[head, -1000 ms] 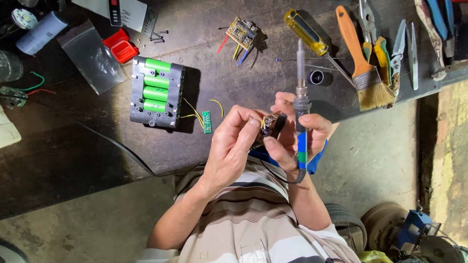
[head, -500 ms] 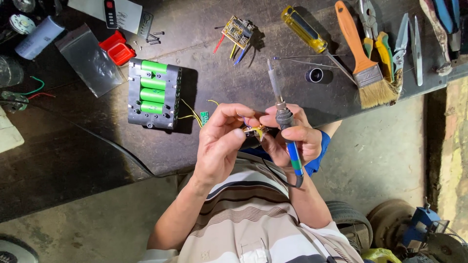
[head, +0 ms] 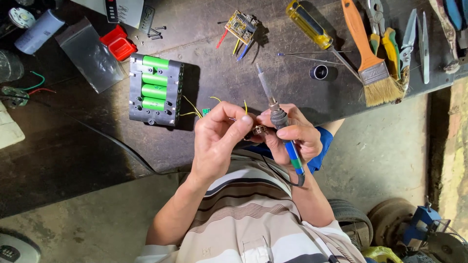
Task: Soldering wires onto a small circuit board at an electronics repair workbench.
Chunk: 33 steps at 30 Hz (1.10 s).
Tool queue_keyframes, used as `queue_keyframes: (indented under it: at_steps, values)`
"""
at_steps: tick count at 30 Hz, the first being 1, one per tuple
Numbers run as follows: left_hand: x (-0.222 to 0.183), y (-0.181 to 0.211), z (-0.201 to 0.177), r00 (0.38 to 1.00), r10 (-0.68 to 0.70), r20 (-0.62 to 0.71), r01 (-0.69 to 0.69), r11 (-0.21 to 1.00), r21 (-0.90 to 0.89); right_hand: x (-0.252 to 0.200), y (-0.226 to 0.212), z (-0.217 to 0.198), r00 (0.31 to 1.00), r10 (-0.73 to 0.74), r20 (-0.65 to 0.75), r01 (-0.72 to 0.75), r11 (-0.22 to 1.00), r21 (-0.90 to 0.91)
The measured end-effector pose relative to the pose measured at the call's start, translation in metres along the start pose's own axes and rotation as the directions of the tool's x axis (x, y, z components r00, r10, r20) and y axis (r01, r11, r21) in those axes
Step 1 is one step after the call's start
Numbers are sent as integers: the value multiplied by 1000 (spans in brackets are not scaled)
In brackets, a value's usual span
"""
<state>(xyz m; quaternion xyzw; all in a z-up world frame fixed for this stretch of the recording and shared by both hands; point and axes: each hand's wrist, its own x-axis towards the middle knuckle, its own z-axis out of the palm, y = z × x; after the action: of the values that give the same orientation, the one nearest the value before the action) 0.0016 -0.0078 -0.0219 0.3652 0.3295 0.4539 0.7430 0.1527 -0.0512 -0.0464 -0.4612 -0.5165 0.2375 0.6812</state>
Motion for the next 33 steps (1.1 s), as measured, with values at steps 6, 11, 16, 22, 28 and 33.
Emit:
queue_keyframes:
  at_steps: [6, 11, 16, 22, 28, 33]
  values:
    - [-2, 13, 15, 955, -263, -139, 205, 920, -334, 6, -1, -4, 1000, -6, 18, 7, 999, -33]
    - [2, 24, 8, 920, -385, 79, 391, 883, -261, 6, 6, -13, 998, -42, 52, 43, 999, -20]
    - [-2, 23, 19, 954, -285, 91, 299, 893, -338, 11, 2, -8, 998, -30, 59, 27, 998, 64]
    - [-1, 4, 21, 989, -32, -144, 2, 979, -203, 12, 6, -8, 999, -32, 4, 31, 996, 86]
    - [1, 13, 19, 972, 95, -214, -82, 994, 70, -14, 28, -22, 980, -187, -74, 197, 962, 189]
    - [5, 10, 20, 967, 99, -236, -81, 993, 83, -41, 29, -41, 985, -111, -133, 145, 947, 286]
